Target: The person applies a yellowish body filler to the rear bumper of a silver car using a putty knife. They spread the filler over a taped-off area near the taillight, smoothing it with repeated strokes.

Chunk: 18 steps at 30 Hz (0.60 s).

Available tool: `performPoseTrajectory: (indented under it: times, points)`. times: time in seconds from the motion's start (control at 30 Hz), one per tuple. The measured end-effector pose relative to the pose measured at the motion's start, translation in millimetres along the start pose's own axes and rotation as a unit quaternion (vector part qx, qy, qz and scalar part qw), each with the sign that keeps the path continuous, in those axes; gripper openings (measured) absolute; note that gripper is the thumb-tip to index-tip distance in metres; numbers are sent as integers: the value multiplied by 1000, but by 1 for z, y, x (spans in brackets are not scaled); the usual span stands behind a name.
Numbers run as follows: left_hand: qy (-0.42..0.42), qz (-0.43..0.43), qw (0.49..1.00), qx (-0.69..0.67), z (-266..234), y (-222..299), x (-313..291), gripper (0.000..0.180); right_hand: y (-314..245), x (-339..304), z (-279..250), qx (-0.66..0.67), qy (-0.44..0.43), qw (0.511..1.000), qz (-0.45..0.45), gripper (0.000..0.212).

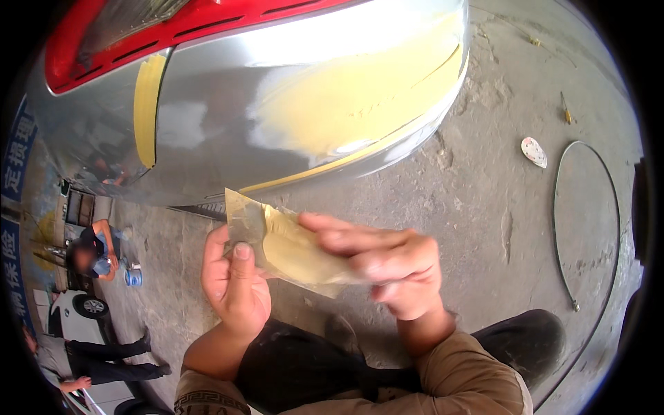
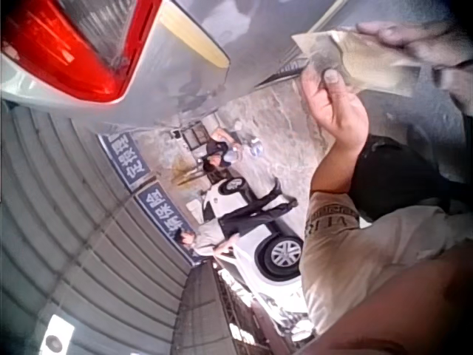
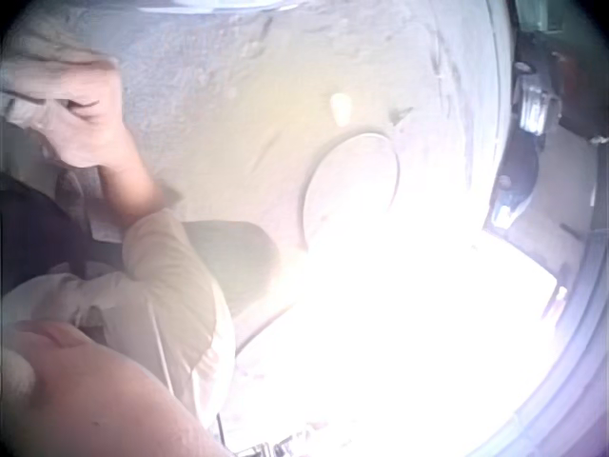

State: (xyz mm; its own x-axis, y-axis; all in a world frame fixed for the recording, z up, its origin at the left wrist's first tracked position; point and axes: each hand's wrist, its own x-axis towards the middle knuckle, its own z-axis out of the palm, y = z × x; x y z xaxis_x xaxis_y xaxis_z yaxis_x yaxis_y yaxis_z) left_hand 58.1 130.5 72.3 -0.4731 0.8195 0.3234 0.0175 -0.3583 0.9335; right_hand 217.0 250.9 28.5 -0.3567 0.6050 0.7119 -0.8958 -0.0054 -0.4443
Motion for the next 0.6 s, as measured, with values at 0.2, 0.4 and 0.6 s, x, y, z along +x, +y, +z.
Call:
performPoseTrajectory:
  times: [0.2,0.4,0.6]
  points:
    - [59,82,994,33,-1,17,2,37,-1,9,-10,-208,-74,973,60,32]
    - [-3,-18,998,-59,-8,25,1,39,4,-1,-38,-117,71,973,188,20]
    - [-87,-168,973,-135,0,12,-6,39,7,-1,-36,61,-53,940,331,16]
